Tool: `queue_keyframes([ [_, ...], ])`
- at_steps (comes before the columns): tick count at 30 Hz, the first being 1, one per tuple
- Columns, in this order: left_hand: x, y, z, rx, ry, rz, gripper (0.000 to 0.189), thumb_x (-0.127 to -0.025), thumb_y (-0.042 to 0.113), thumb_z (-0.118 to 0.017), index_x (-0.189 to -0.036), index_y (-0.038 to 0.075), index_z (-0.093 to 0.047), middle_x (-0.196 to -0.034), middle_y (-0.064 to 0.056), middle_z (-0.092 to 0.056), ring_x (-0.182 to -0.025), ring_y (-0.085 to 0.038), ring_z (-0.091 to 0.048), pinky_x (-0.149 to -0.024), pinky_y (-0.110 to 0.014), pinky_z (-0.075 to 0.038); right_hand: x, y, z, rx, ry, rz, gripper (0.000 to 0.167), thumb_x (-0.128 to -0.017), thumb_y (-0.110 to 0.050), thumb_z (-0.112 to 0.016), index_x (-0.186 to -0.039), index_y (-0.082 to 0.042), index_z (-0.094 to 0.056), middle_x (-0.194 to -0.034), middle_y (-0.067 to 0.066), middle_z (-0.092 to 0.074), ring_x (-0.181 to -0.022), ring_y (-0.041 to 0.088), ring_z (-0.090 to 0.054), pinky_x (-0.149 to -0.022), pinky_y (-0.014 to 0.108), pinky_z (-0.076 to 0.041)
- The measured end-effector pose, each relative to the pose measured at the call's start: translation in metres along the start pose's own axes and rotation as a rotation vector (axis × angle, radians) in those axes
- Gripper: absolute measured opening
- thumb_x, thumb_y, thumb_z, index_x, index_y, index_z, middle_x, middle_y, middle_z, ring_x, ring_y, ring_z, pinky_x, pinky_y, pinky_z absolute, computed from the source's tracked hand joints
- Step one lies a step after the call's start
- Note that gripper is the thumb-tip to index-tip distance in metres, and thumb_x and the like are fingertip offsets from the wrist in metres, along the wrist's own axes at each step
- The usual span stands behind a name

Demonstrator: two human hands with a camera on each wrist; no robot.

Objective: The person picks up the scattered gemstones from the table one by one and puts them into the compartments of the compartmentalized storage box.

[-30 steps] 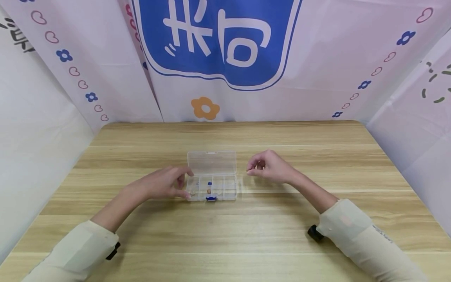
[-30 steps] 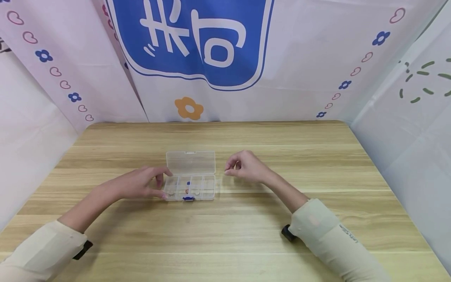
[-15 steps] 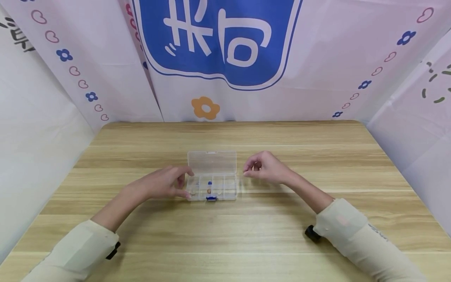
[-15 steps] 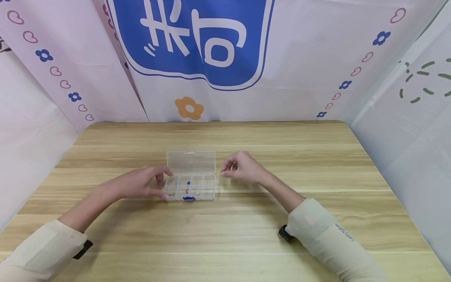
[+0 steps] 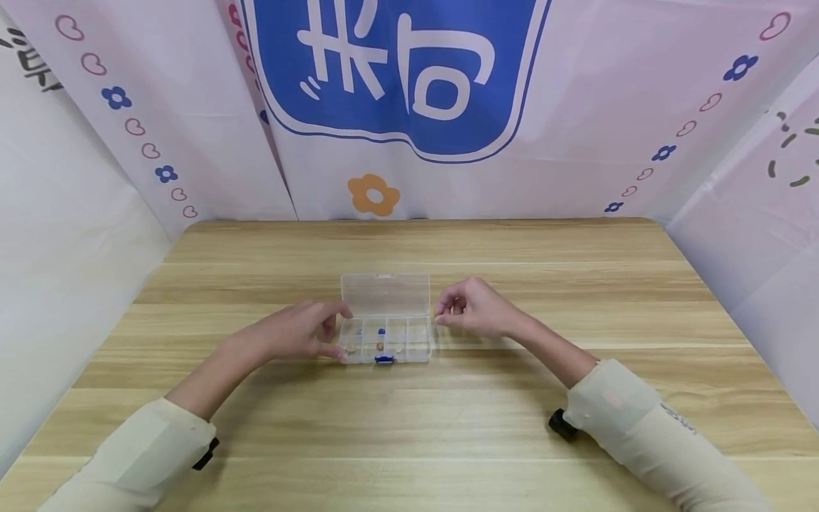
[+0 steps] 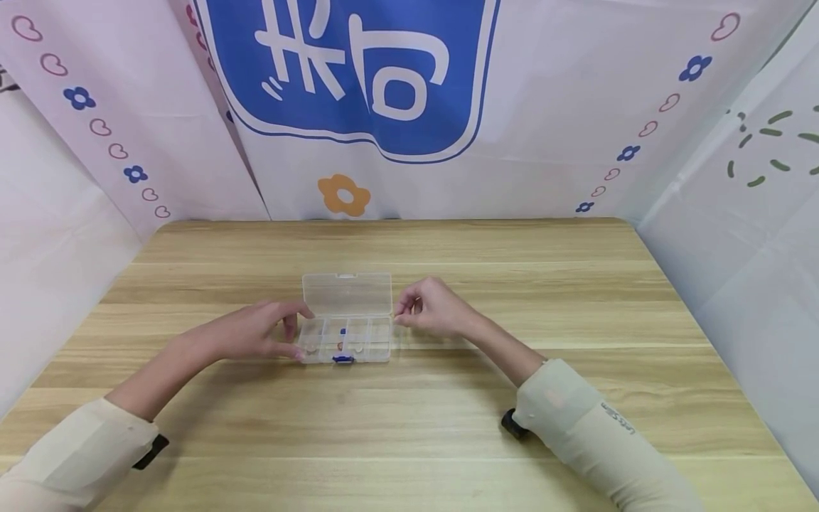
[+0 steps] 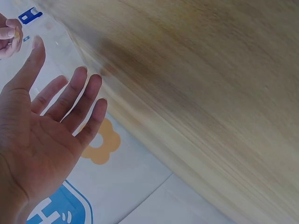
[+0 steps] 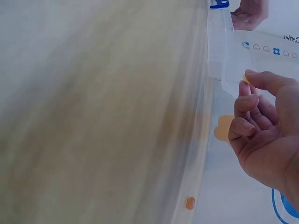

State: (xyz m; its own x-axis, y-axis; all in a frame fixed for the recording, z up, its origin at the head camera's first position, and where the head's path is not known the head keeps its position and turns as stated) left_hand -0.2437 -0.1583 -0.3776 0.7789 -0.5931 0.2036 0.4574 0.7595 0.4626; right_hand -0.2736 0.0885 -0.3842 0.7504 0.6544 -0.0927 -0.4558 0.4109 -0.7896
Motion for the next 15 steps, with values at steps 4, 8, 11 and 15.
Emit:
queue_keyframes([
  [4, 0.0002, 0.0005, 0.0005, -0.002, -0.005, 0.005, 0.059, -0.086, 0.031, -0.086, -0.128, -0.002, -0.061, -0.085, 0.0, -0.062, -0.076, -0.014, -0.056, -0.072, -0.032, -0.049, -0.0018, 0.0001, -0.0015, 0.005, 0.001, 0.007, 0.004, -0.09, -0.003, -0.077, -0.088, -0.002, -0.075, -0.08, 0.0, -0.072, -0.068, 0.011, -0.058, -0.062, 0.021, -0.048],
  [8, -0.0002, 0.0009, 0.0005, -0.003, 0.0, -0.005, 0.059, -0.086, 0.031, -0.086, -0.127, -0.003, -0.061, -0.085, 0.0, -0.062, -0.076, -0.015, -0.057, -0.072, -0.032, -0.05, -0.0029, -0.0011, -0.003, -0.007, -0.005, 0.012, 0.003, -0.09, 0.0, -0.076, -0.088, -0.003, -0.076, -0.08, 0.0, -0.072, -0.067, 0.01, -0.057, -0.061, 0.021, -0.046],
  [11, -0.0005, 0.0009, 0.0003, -0.005, 0.005, -0.008, 0.059, -0.086, 0.031, -0.086, -0.127, -0.003, -0.061, -0.085, 0.0, -0.063, -0.076, -0.015, -0.057, -0.072, -0.033, -0.05, -0.0035, -0.0035, -0.004, -0.019, -0.008, 0.021, 0.006, -0.09, 0.003, -0.075, -0.089, -0.003, -0.076, -0.08, 0.001, -0.072, -0.067, 0.01, -0.057, -0.06, 0.021, -0.046],
  [15, -0.0004, 0.0011, 0.0001, -0.001, 0.004, -0.01, 0.059, -0.086, 0.031, -0.086, -0.127, -0.003, -0.061, -0.086, 0.0, -0.063, -0.076, -0.014, -0.057, -0.072, -0.033, -0.05, -0.0053, -0.0062, -0.0064, -0.014, -0.022, 0.027, 0.004, -0.091, 0.003, -0.074, -0.092, 0.0, -0.077, -0.08, 0.003, -0.072, -0.068, 0.01, -0.057, -0.061, 0.021, -0.046],
])
Point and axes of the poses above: each hand's wrist, its own x-axis away from the middle knuckle, its own z-axis out of the back of the hand, y = z × x, the point moved 7 cm from there along -x, towards the middle knuckle
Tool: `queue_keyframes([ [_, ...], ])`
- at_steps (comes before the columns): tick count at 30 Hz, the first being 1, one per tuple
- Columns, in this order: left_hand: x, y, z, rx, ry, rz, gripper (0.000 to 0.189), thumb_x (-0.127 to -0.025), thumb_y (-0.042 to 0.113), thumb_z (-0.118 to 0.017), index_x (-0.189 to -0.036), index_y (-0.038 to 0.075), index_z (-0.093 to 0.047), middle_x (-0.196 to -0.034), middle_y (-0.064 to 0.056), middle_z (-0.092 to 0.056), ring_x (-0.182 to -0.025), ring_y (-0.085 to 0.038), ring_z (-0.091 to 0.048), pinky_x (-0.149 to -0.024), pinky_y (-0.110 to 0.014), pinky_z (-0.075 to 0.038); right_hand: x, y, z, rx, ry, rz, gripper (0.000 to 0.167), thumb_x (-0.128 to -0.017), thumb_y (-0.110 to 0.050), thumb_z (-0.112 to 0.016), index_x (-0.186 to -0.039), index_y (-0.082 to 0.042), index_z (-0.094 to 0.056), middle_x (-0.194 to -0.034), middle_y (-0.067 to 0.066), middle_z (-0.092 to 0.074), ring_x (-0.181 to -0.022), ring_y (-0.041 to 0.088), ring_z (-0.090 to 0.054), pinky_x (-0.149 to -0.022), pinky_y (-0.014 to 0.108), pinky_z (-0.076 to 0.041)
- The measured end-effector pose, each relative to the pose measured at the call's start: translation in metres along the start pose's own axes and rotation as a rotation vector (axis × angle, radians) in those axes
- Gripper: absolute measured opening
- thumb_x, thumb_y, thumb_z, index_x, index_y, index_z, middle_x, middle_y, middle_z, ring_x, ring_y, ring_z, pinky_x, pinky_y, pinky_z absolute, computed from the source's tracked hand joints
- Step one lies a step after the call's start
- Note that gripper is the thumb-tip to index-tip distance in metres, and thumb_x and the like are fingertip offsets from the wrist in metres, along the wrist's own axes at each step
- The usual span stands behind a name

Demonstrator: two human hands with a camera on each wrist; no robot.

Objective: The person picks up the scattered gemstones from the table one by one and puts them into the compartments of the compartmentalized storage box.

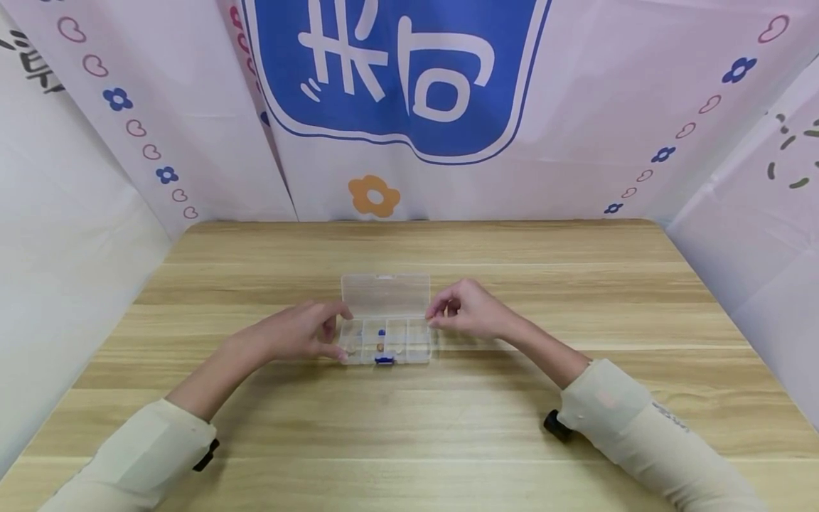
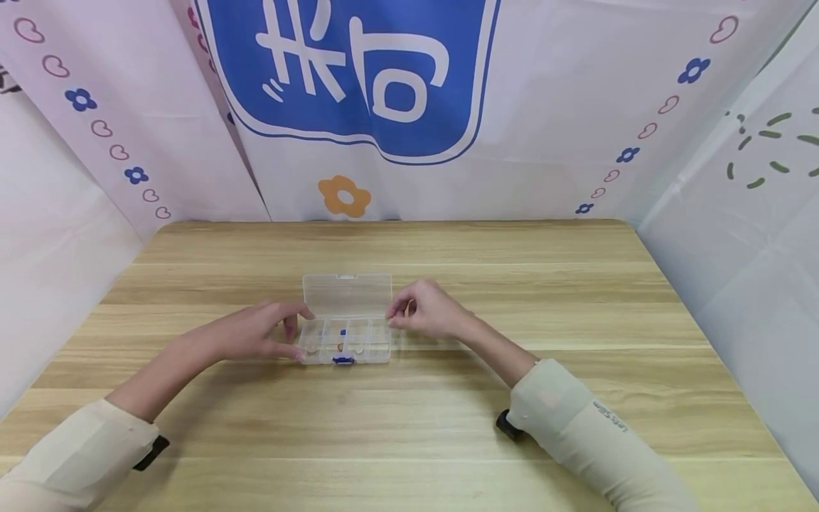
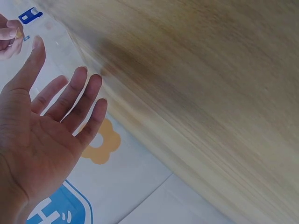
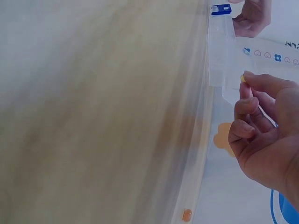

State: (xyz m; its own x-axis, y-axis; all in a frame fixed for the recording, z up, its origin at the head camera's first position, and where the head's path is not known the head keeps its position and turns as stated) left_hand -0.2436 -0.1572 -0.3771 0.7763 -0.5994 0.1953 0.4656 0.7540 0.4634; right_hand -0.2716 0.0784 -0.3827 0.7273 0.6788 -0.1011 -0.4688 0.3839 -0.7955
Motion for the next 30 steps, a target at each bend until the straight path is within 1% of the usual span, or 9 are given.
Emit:
queue_keyframes([
  [6, 0.0, 0.001, 0.0, 0.0, 0.001, -0.002, 0.058, -0.086, 0.03, -0.086, -0.127, -0.003, -0.061, -0.085, 0.0, -0.063, -0.076, -0.014, -0.057, -0.072, -0.032, -0.049, -0.003, -0.002, -0.005, 0.002, -0.015, 0.002, 0.005, -0.092, 0.001, -0.074, -0.095, 0.003, -0.077, -0.08, 0.004, -0.072, -0.068, 0.01, -0.059, -0.061, 0.021, -0.047],
  [15, 0.001, 0.001, 0.0, 0.003, 0.005, -0.007, 0.058, -0.086, 0.032, -0.086, -0.126, -0.002, -0.061, -0.086, 0.0, -0.063, -0.077, -0.015, -0.057, -0.072, -0.032, -0.049, -0.009, 0.0, -0.01, 0.041, -0.022, -0.004, 0.005, -0.092, -0.002, -0.077, -0.096, 0.001, -0.079, -0.08, 0.001, -0.073, -0.066, 0.007, -0.058, -0.06, 0.02, -0.046],
  [18, 0.001, 0.0, 0.0, 0.002, 0.002, 0.0, 0.058, -0.087, 0.031, -0.086, -0.127, -0.002, -0.061, -0.086, 0.0, -0.063, -0.077, -0.015, -0.057, -0.072, -0.032, -0.05, -0.01, 0.001, -0.011, 0.047, -0.027, -0.003, 0.006, -0.092, -0.002, -0.077, -0.096, 0.0, -0.08, -0.08, 0.001, -0.073, -0.065, 0.007, -0.058, -0.059, 0.02, -0.046],
  [24, 0.001, -0.001, 0.0, 0.002, -0.004, 0.008, 0.058, -0.087, 0.032, -0.086, -0.127, -0.002, -0.061, -0.086, 0.0, -0.062, -0.077, -0.014, -0.056, -0.072, -0.031, -0.049, -0.012, 0.0, -0.013, 0.056, -0.04, 0.003, 0.006, -0.092, -0.002, -0.076, -0.096, 0.0, -0.08, -0.08, 0.0, -0.073, -0.068, 0.007, -0.059, -0.062, 0.021, -0.048],
  [30, 0.001, -0.001, 0.0, -0.003, -0.004, 0.009, 0.058, -0.087, 0.031, -0.086, -0.127, -0.002, -0.061, -0.086, 0.0, -0.063, -0.077, -0.014, -0.056, -0.072, -0.031, -0.049, -0.013, -0.002, -0.015, 0.058, -0.05, -0.01, 0.006, -0.093, -0.001, -0.075, -0.096, 0.0, -0.08, -0.076, -0.003, -0.069, -0.068, 0.007, -0.056, -0.063, 0.021, -0.048],
])
Point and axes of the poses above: each hand's wrist, its own x-axis away from the middle knuckle, its own z-axis out of the back of the hand, y = z × x, the point moved 7 cm from there along -x, towards the middle knuckle
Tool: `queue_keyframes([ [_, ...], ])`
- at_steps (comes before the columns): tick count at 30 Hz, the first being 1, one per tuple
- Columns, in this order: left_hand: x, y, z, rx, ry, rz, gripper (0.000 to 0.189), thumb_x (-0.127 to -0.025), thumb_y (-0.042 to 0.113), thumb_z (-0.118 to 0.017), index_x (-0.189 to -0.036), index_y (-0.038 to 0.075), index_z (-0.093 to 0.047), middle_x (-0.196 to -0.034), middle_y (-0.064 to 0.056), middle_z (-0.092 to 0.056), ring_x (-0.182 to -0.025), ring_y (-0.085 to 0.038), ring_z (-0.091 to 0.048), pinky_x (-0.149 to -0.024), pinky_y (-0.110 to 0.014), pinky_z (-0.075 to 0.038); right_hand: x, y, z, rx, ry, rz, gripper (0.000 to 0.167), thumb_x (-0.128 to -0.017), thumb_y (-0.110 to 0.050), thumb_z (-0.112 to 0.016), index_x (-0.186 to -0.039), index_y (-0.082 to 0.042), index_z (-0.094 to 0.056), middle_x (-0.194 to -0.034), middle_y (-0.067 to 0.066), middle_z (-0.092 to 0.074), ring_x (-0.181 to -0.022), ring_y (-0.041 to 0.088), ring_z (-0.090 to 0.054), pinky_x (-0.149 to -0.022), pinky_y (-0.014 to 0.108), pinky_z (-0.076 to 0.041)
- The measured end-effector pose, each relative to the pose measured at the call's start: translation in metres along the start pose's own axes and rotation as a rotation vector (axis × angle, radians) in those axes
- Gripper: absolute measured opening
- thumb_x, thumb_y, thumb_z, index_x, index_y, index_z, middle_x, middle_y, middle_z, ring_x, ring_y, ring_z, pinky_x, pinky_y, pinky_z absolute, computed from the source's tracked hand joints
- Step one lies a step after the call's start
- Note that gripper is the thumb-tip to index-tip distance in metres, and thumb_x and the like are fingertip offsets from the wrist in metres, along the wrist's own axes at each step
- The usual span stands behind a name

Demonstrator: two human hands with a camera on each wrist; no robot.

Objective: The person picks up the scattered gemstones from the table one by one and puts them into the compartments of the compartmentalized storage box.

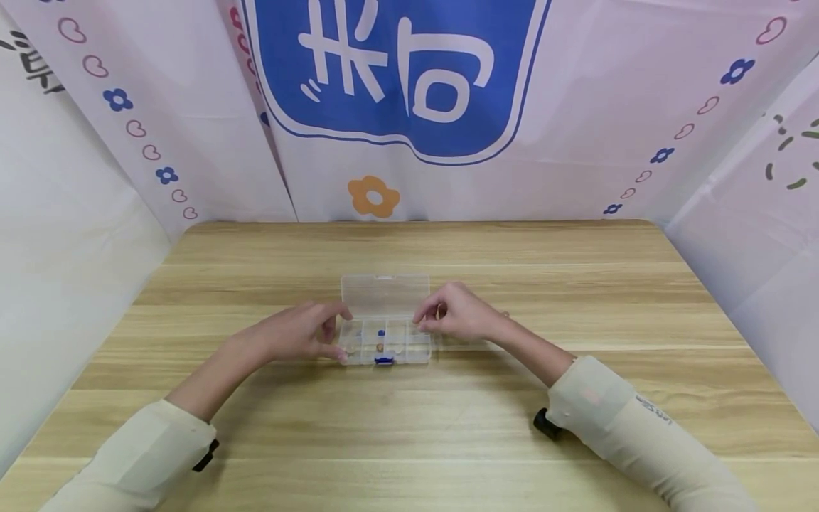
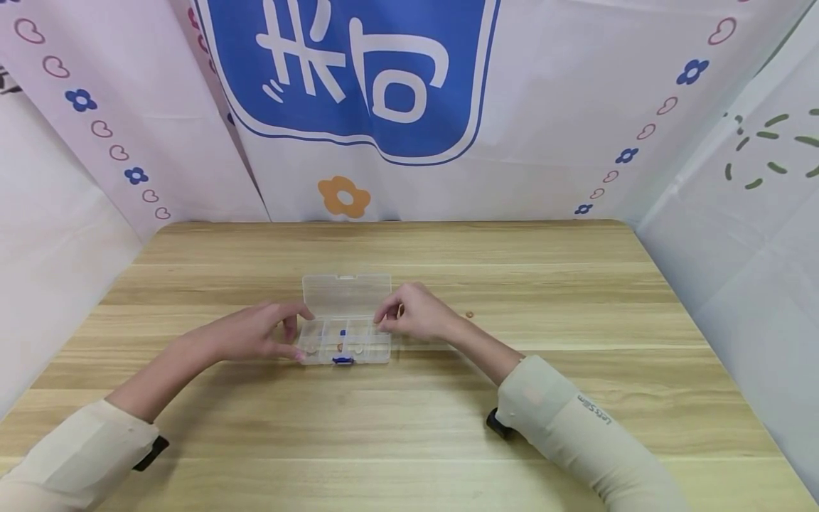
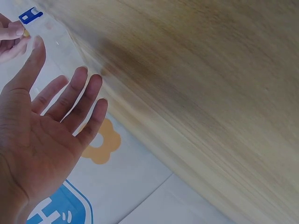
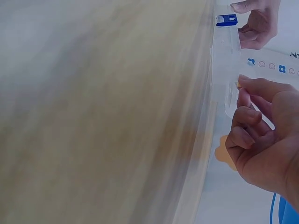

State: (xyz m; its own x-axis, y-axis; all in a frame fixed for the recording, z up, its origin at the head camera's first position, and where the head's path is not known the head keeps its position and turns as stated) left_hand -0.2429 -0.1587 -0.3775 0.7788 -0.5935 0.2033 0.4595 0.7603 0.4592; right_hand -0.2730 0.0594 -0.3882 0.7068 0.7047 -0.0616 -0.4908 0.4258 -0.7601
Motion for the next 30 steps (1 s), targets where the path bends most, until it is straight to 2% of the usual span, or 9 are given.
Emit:
queue_keyframes([
  [22, -0.001, 0.002, 0.0, 0.0, -0.006, 0.003, 0.059, -0.087, 0.032, -0.086, -0.127, -0.002, -0.061, -0.086, 0.0, -0.063, -0.077, -0.015, -0.056, -0.072, -0.032, -0.049, 0.004, 0.001, 0.003, 0.006, 0.003, -0.025, 0.006, -0.093, -0.001, -0.074, -0.097, 0.0, -0.079, -0.074, -0.003, -0.066, -0.067, 0.007, -0.055, -0.063, 0.022, -0.047],
  [30, -0.001, 0.002, 0.0, 0.005, -0.006, 0.006, 0.059, -0.086, 0.032, -0.086, -0.127, -0.003, -0.061, -0.086, -0.001, -0.063, -0.077, -0.014, -0.056, -0.072, -0.032, -0.049, 0.011, 0.003, 0.013, -0.001, 0.033, -0.013, 0.006, -0.091, -0.001, -0.074, -0.095, 0.001, -0.078, -0.074, -0.001, -0.067, -0.068, 0.009, -0.054, -0.064, 0.023, -0.046],
])
Point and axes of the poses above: each hand's wrist, its own x-axis away from the middle knuckle, its own z-axis out of the back of the hand, y = z × x, the point moved 7 cm from there along -x, towards the middle knuckle
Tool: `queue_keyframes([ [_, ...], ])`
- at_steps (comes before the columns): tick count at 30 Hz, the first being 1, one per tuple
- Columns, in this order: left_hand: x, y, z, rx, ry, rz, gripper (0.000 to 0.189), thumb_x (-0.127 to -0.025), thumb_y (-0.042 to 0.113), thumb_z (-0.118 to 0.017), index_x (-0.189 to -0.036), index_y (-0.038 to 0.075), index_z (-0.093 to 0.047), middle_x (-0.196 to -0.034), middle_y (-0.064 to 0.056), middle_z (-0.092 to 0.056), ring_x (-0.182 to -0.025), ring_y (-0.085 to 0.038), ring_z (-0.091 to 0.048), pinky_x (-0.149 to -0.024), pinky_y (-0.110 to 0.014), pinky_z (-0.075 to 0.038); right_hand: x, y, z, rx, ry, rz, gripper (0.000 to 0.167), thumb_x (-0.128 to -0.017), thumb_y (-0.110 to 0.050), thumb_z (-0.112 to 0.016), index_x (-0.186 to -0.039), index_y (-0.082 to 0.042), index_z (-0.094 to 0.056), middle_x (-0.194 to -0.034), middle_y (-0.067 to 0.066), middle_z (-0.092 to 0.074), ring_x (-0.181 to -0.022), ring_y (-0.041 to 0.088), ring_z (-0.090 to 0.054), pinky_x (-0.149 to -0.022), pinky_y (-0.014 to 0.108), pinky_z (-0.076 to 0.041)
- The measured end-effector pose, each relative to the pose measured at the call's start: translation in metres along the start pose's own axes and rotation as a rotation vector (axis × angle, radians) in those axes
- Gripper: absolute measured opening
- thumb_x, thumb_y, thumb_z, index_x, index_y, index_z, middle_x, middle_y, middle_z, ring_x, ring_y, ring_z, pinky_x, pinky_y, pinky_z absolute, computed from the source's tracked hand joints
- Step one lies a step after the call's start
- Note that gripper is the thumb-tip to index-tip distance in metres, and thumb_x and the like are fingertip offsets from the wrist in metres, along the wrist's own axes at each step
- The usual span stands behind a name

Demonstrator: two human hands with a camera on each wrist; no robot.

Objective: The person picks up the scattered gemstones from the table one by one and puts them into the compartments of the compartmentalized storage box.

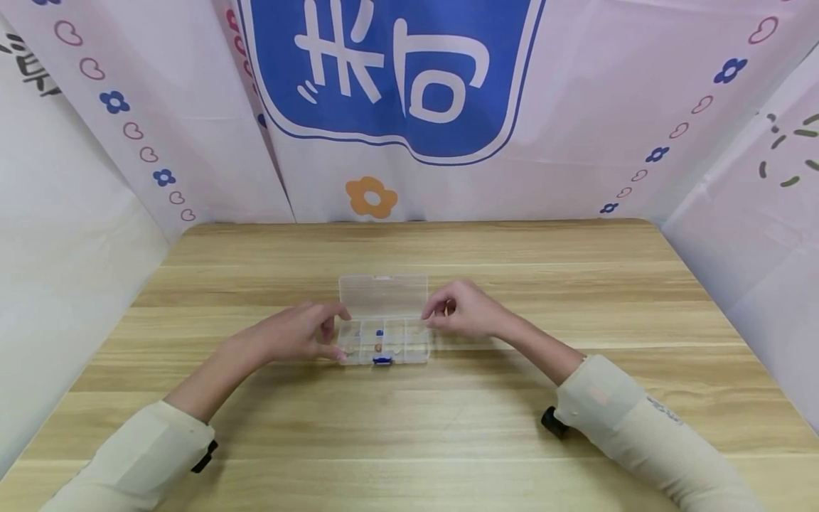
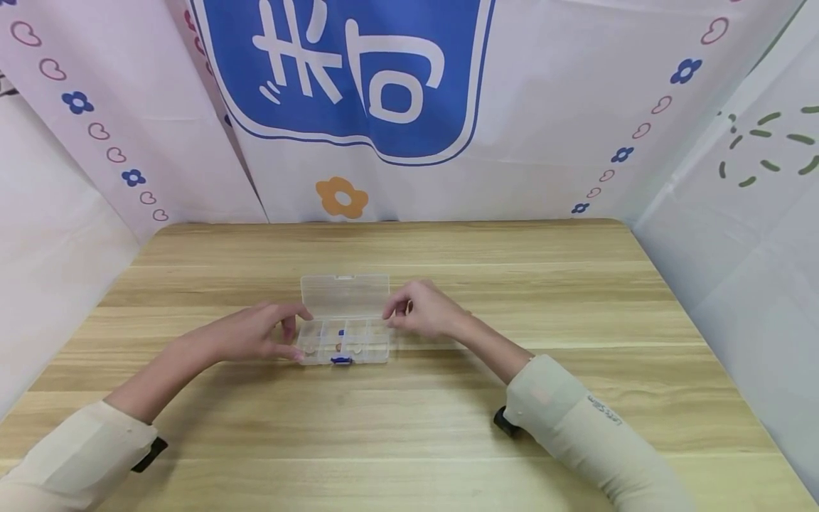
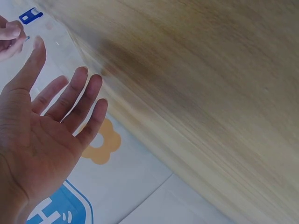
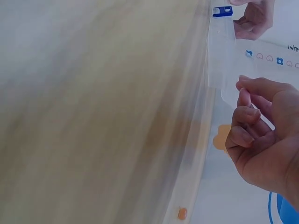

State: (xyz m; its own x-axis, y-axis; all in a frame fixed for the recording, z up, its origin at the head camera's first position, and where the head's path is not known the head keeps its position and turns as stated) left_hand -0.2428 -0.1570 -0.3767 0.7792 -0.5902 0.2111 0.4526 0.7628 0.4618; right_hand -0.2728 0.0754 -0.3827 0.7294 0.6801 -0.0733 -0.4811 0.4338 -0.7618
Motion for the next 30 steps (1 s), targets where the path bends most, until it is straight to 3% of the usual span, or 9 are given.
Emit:
queue_keyframes([
  [30, -0.001, 0.0, -0.001, 0.01, -0.013, 0.007, 0.06, -0.086, 0.032, -0.086, -0.127, -0.003, -0.061, -0.086, -0.001, -0.063, -0.076, -0.013, -0.056, -0.071, -0.031, -0.05, 0.032, 0.03, 0.042, 0.02, 0.107, -0.072, 0.007, -0.092, 0.0, -0.073, -0.096, 0.003, -0.078, -0.082, 0.002, -0.071, -0.072, 0.014, -0.057, -0.067, 0.026, -0.049],
])
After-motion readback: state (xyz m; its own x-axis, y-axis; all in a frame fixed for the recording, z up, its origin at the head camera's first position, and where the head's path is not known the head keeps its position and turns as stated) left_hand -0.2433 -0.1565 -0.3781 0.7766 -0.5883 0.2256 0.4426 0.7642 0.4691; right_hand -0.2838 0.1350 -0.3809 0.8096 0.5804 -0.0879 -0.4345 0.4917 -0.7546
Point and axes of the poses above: each hand's wrist, its own x-axis away from the middle knuckle, its own z-axis out of the back of the hand, y = z × x, the point moved 7 cm from there along -x, towards the middle knuckle
